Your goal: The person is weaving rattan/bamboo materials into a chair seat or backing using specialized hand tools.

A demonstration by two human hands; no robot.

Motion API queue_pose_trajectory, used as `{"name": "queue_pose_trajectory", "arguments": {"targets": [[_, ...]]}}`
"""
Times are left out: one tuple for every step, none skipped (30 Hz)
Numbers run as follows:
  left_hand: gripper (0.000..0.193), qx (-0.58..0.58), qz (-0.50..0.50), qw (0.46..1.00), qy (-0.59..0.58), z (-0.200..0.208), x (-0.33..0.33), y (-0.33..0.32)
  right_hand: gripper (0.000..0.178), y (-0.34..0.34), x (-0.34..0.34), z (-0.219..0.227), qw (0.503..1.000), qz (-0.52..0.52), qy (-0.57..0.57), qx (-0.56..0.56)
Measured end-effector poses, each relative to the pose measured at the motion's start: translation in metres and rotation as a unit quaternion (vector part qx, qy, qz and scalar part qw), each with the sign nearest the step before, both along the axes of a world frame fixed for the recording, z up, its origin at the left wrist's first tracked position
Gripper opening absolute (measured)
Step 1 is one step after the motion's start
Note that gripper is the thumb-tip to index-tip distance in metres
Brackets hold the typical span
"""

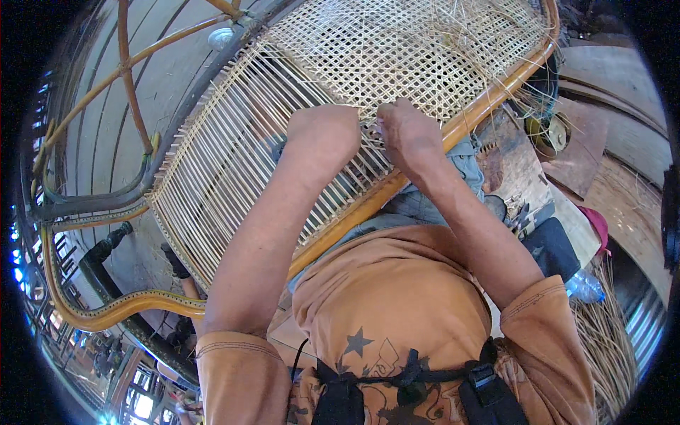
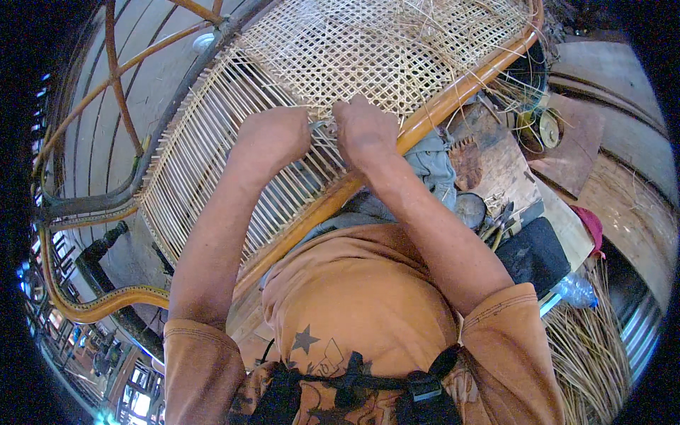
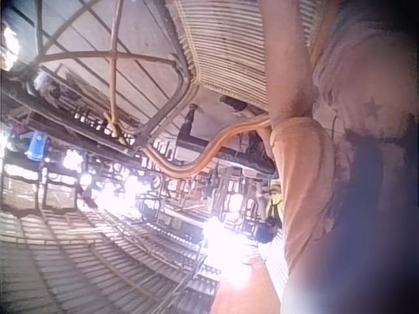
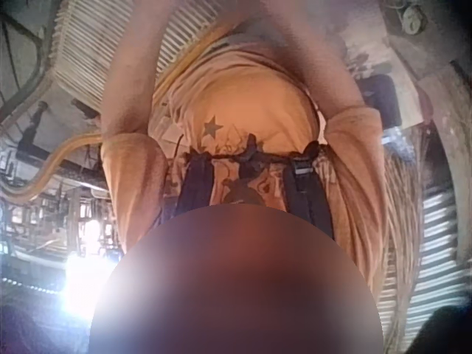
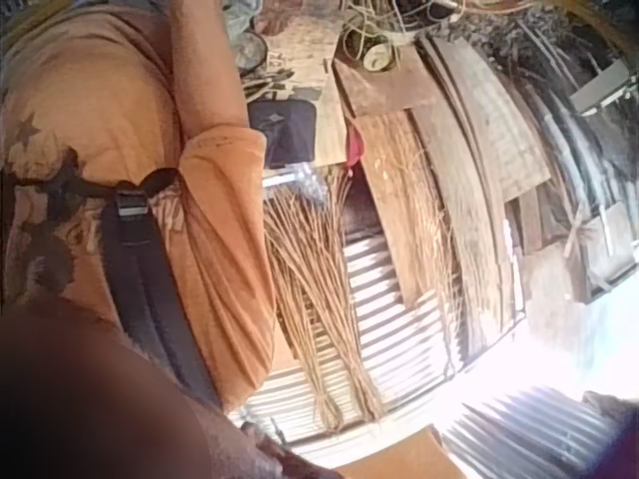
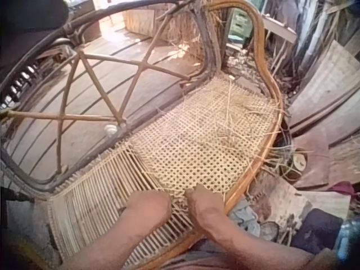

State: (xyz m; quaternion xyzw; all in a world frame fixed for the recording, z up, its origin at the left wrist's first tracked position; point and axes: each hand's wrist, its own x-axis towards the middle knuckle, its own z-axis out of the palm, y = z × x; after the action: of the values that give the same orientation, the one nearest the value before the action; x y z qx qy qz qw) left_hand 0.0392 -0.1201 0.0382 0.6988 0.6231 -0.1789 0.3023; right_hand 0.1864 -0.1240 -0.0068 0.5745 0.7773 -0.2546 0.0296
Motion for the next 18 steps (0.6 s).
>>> {"name": "queue_pose_trajectory", "arguments": {"targets": [[0.023,0.012,0.0,1.0,-0.002,0.002,0.0,0.0,0.012,-0.001,-0.001,0.0,1.0,0.003,0.001,-0.001],[0.023,0.012,0.002,1.0,-0.002,0.001,-0.002,0.001,0.012,-0.003,-0.002,0.0,1.0,-0.003,0.002,0.014],[0.024,-0.01,-0.014,1.0,-0.002,-0.001,-0.004,0.005,0.012,-0.004,-0.003,0.001,1.0,-0.008,0.003,0.03],[0.025,-0.03,-0.031,0.999,-0.003,-0.004,-0.007,0.009,0.012,-0.005,-0.005,-0.001,0.999,-0.008,0.004,0.031],[0.025,-0.028,-0.03,0.999,-0.002,-0.01,-0.011,0.007,0.012,-0.005,-0.007,-0.002,1.0,-0.008,-0.004,0.023],[0.026,-0.03,-0.017,0.999,-0.013,-0.018,-0.015,0.003,0.012,-0.005,-0.008,-0.003,1.0,-0.008,-0.012,0.016],[0.027,-0.033,-0.005,0.999,-0.025,-0.019,-0.016,0.001,0.012,-0.005,-0.008,-0.001,1.0,-0.009,-0.011,0.017],[0.033,-0.059,-0.009,0.998,-0.018,-0.02,-0.016,0.002,0.014,-0.003,-0.007,0.002,1.0,-0.015,-0.009,0.007],[0.033,-0.057,-0.01,0.998,-0.017,-0.021,-0.014,0.001,0.016,-0.002,-0.007,0.004,1.0,-0.02,-0.006,-0.003],[0.037,-0.057,0.008,0.998,-0.016,-0.02,-0.011,0.001,0.016,-0.001,-0.007,0.003,1.0,-0.019,-0.002,0.0],[0.04,-0.057,0.027,0.998,-0.014,-0.019,-0.007,0.001,0.017,0.001,-0.007,0.0,1.0,-0.016,-0.018,-0.005],[0.049,-0.07,0.07,0.995,-0.01,-0.018,-0.003,0.001,0.017,0.001,-0.007,0.0,0.999,-0.014,-0.033,-0.009],[0.049,-0.066,0.069,0.995,-0.008,-0.018,-0.001,0.001,0.017,0.003,-0.007,0.003,0.999,-0.015,-0.03,-0.005],[0.05,-0.059,0.088,0.994,0.008,-0.019,0.0,0.001,0.018,0.004,-0.008,0.006,0.999,-0.01,-0.032,-0.027],[0.051,-0.052,0.108,0.992,0.025,-0.019,0.001,0.0,0.018,0.005,-0.008,0.008,0.998,-0.005,-0.033,-0.049],[0.051,-0.053,0.109,0.992,0.016,-0.012,0.001,0.001,0.018,0.006,-0.007,0.01,0.999,-0.008,-0.031,-0.044],[0.051,-0.048,0.107,0.993,0.018,-0.009,0.001,0.002,0.019,0.007,-0.005,0.01,0.998,-0.001,-0.021,-0.054],[0.051,-0.045,0.11,0.993,0.016,-0.008,0.001,0.001,0.019,0.007,-0.004,0.009,0.998,0.006,-0.012,-0.065]]}}
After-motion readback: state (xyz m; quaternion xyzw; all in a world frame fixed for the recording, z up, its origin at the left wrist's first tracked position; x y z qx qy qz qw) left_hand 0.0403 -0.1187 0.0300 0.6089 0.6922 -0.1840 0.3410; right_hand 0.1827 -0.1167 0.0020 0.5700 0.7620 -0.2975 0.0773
